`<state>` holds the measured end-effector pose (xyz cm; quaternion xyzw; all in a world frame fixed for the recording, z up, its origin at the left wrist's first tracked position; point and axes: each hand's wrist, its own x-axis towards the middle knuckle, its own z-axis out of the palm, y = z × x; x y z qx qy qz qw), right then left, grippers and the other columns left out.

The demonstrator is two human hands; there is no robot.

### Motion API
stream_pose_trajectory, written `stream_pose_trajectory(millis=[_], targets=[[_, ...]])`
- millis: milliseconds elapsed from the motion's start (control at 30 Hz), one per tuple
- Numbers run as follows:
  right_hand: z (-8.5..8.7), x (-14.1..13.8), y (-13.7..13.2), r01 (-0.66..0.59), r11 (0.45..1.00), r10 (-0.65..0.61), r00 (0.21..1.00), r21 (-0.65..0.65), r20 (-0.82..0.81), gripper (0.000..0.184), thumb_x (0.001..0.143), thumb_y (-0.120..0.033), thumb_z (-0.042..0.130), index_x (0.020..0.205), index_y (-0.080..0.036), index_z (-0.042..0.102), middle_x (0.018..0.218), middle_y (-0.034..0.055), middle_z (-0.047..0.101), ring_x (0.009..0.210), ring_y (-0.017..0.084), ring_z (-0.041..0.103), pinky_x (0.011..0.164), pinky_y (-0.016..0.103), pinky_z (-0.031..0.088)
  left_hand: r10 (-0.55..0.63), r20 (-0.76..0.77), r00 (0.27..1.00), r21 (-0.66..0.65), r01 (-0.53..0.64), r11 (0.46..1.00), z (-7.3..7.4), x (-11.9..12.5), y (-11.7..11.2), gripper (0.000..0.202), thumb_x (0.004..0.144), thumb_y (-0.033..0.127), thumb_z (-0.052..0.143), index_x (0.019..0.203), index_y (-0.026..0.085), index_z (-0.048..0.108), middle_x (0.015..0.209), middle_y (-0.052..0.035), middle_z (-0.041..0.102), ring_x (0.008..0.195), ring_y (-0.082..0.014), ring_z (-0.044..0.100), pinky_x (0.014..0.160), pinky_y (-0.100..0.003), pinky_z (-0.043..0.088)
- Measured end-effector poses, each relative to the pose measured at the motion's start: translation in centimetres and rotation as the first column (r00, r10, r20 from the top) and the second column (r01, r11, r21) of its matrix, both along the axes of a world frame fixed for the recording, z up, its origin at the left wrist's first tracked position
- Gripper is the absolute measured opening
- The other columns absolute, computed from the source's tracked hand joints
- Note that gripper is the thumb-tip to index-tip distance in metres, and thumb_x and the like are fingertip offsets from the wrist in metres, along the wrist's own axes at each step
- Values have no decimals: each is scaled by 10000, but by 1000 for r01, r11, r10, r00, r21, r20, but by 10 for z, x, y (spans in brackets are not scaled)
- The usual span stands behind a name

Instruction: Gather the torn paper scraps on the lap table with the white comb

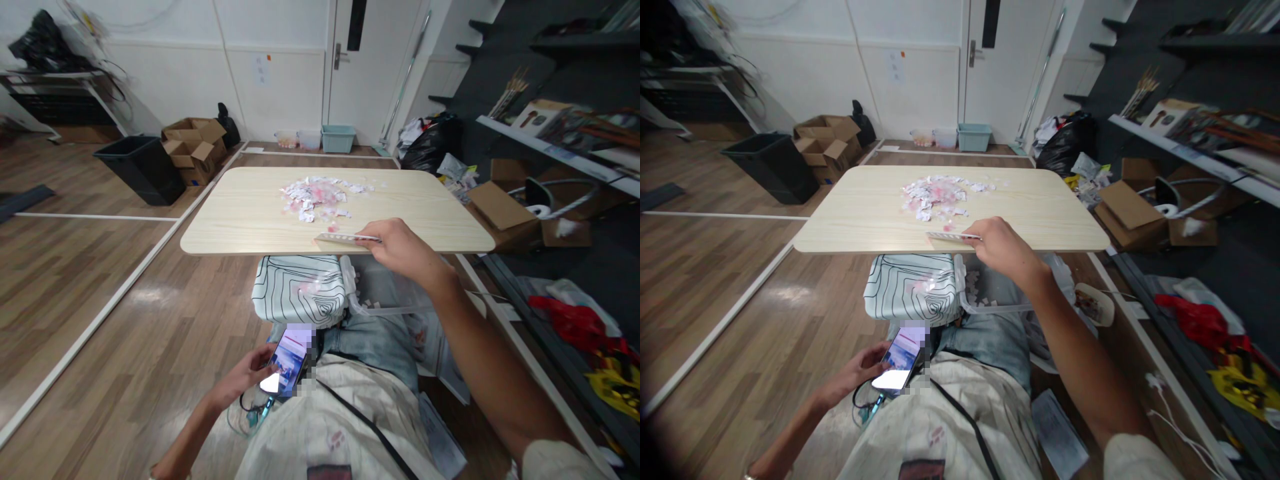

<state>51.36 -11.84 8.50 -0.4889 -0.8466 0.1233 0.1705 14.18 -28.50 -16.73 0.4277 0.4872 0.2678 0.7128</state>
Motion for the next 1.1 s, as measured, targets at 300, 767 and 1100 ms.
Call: stream_pose_trajectory(millis=[300,767,1100], targets=[[0,0,-1,17,1000,-17,999,-4,-27,250,990,-95,658,885,-190,865,989,126,888,958,252,787,880,316,504,14,-149,989,83,-2,997,-32,10,-6,875,677,800,1091,1275,232,797,1203,-105,860,1089,-298,779,996,-399,648],[0,0,0,23,1000,-24,999,-12,-35,207,979,-141,672,875,-191,845,924,116,856,915,250,757,852,322,486,-46,-15,999,80,47,996,-54,-3,0,738,810,778,1039,1205,206,792,1156,-87,817,1120,-293,743,1048,-432,609],[1,-2,-5,14,1000,-14,1000,-2,-26,248,952,-93,662,949,-186,892,1003,127,890,975,267,789,901,318,516,-60,-520,852,240,213,947,31,-29,22,725,930,891,803,1207,227,891,1202,-144,899,1108,-359,817,948,-432,647]])
